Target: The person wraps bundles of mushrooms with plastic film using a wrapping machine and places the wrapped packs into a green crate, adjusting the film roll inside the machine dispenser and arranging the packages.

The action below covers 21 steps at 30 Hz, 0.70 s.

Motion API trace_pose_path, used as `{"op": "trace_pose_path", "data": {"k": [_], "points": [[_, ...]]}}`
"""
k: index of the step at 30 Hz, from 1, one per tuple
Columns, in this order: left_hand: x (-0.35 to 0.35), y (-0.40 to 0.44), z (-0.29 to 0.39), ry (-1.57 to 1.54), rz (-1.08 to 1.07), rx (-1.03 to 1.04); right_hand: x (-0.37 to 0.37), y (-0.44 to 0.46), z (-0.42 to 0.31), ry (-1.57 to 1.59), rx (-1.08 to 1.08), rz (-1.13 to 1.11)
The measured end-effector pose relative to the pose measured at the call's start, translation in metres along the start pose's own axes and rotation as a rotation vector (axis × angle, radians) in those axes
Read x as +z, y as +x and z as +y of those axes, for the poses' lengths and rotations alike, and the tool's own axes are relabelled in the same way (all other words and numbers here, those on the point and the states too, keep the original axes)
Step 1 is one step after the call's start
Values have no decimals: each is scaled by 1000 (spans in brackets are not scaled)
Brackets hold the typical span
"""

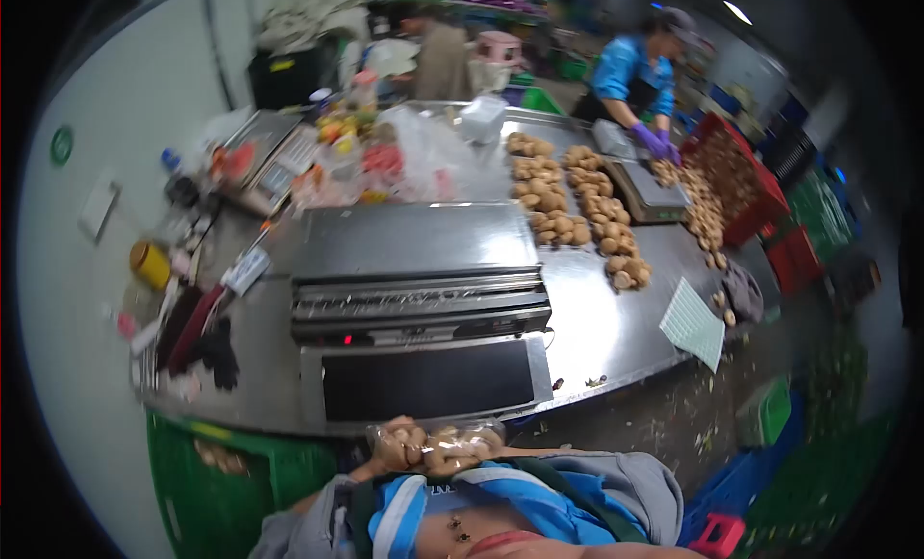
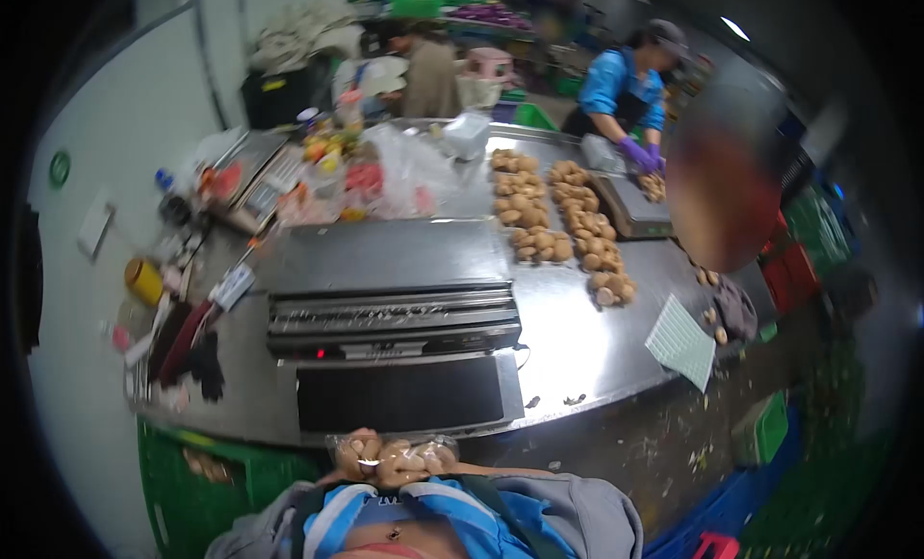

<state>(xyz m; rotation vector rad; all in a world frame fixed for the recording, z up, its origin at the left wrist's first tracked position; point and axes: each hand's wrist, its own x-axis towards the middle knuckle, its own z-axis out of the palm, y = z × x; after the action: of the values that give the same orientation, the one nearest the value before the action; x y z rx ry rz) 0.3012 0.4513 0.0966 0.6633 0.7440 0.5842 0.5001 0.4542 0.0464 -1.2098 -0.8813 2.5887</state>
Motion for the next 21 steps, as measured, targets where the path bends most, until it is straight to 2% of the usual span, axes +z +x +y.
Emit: {"op": "trace_pose_path", "data": {"k": [2, 3, 4, 5, 6, 7, 9, 11, 12, 14, 15, 16, 17, 18, 19, 20, 21], "points": [[15, -9, -2, -94, -5, 24, 0, -22, -11, -98, 30, -45], [22, -14, -3, -155, -7, 37, -5, -38, -29, -297, -38, -72], [28, -20, -2, -217, -17, 57, -7, -53, -56, -682, -216, -117], [34, -25, 1, -290, -31, 89, -16, -73, -99, -812, -380, -123], [40, -30, 3, -358, -45, 126, -1, -90, -135, -355, -272, -84], [46, -33, 6, -441, -67, 163, 29, -107, -161, -315, -334, -182], [51, -43, 15, -610, -117, 239, 79, -106, -179, -1152, -444, -371], [43, -66, 17, -789, -161, 331, 85, -74, -179, -891, -188, -363], [32, -90, 10, -889, -184, 399, 83, -56, -172, -711, -253, -363], [12, -148, 7, -966, -173, 609, 117, -22, -162, -576, -470, -247], [8, -171, 13, -688, 93, 805, 148, -3, -150, -484, -536, -190], [10, -197, 40, -253, 408, 949, 188, 15, -140, -727, -655, -196], [-14, -194, 12, 57, 1124, 963, 231, 30, -129, -970, -768, -196], [-39, -221, 20, -69, 1256, 967, 271, 41, -117, -1102, -828, -278], [-72, -255, 10, -147, 1239, 1044, 303, 52, -110, -1240, -899, -365], [-120, -282, -15, -532, 1066, 1173, 322, 68, -104, -1219, -854, -511], [-153, -312, -38, -773, 877, 1204, 336, 82, -98, -1189, -802, -649]]}}
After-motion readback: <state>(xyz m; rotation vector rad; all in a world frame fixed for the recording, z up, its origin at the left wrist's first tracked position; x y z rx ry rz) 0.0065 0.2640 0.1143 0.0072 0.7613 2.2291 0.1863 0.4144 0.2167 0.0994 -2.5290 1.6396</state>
